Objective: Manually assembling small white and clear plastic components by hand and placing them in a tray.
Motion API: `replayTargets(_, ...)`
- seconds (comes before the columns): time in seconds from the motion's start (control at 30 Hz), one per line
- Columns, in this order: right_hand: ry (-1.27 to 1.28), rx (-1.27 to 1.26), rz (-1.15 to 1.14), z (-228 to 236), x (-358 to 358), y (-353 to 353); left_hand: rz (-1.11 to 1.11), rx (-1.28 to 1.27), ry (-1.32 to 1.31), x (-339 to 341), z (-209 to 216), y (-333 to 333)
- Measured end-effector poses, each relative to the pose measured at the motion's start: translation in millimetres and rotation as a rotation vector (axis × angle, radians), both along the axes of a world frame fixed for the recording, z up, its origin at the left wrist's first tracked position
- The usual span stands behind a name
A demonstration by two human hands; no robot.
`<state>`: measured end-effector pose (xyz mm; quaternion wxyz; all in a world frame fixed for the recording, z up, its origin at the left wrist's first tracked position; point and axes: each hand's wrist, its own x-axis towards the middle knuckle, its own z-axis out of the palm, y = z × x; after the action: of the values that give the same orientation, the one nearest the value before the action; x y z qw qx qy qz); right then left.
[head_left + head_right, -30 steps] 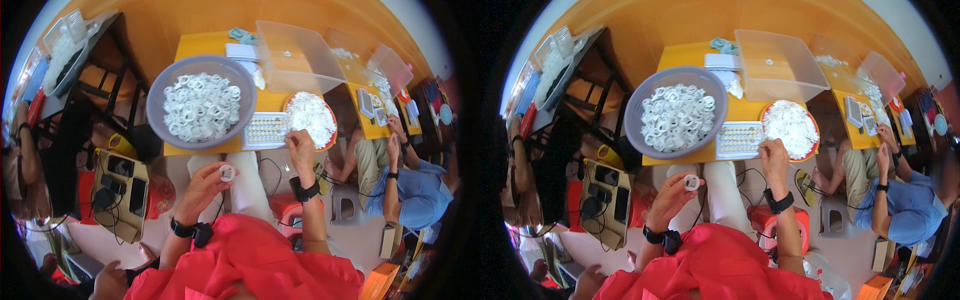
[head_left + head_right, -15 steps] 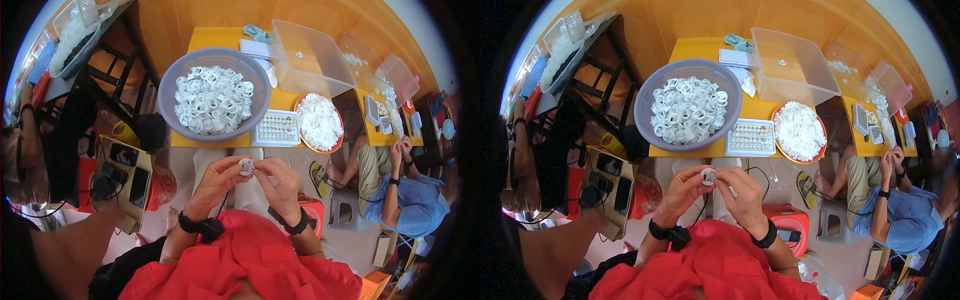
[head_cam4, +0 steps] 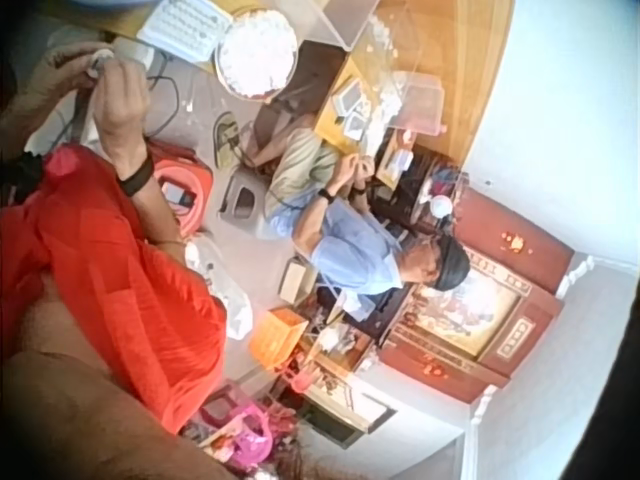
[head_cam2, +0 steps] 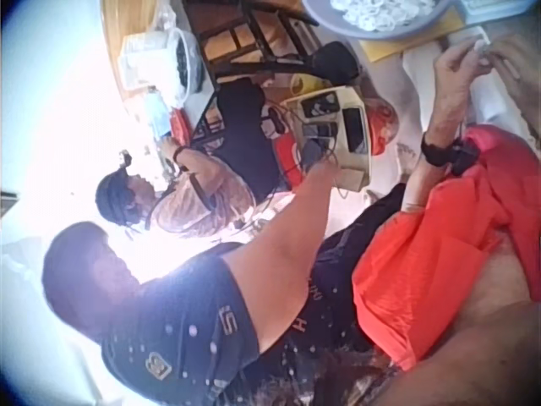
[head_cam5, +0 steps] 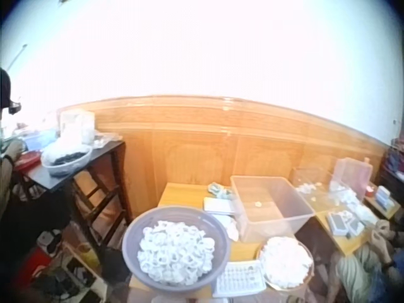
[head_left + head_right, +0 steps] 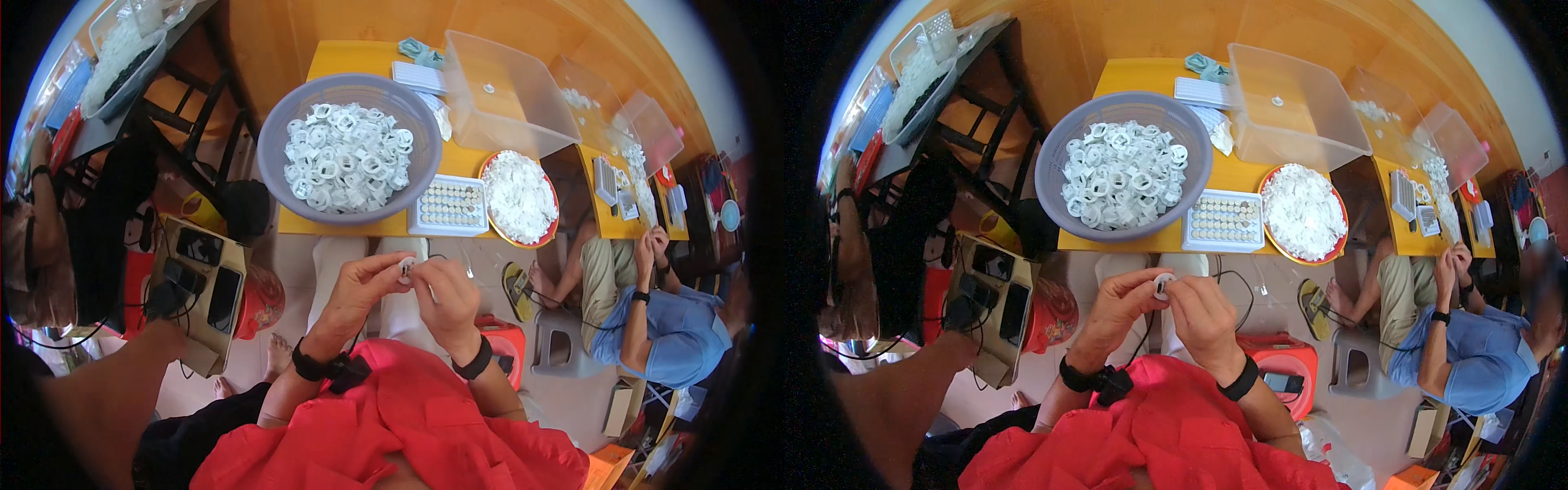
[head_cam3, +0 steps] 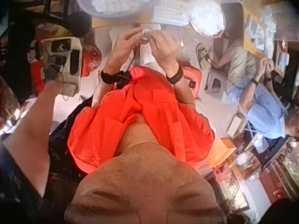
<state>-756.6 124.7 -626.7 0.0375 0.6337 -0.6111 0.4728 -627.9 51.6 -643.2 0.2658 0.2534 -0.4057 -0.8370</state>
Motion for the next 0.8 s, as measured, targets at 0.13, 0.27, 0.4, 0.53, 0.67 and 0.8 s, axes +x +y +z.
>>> replayTargets(0.13,0.078,-0.014,0.002,0.8,-0.6,2.3,0.001,0.013,0.04,-2.0,2.7,1.8)
replayTargets(0.27,0.084,-0.016,-0.001,-0.5,-1.9,4.3,0.002,0.007,0.027,-4.3,4.0,3.7)
replayTargets(0.4,0.045,-0.043,-0.023,0.8,0.3,4.4,-0.005,-0.001,0.009,-4.9,6.0,4.5)
replayTargets(0.53,0.059,-0.051,-0.023,0.8,1.4,4.0,-0.013,-0.061,-0.044,-5.3,5.2,3.8)
replayTargets(0.67,0.156,-0.031,0.004,-7.7,1.0,6.7,-0.014,-0.061,-0.054,-4.6,7.3,3.7)
replayTargets(0.8,0.175,-0.038,-0.009,-10.2,1.8,6.6,0.024,-0.005,-0.045,-4.7,3.8,3.0)
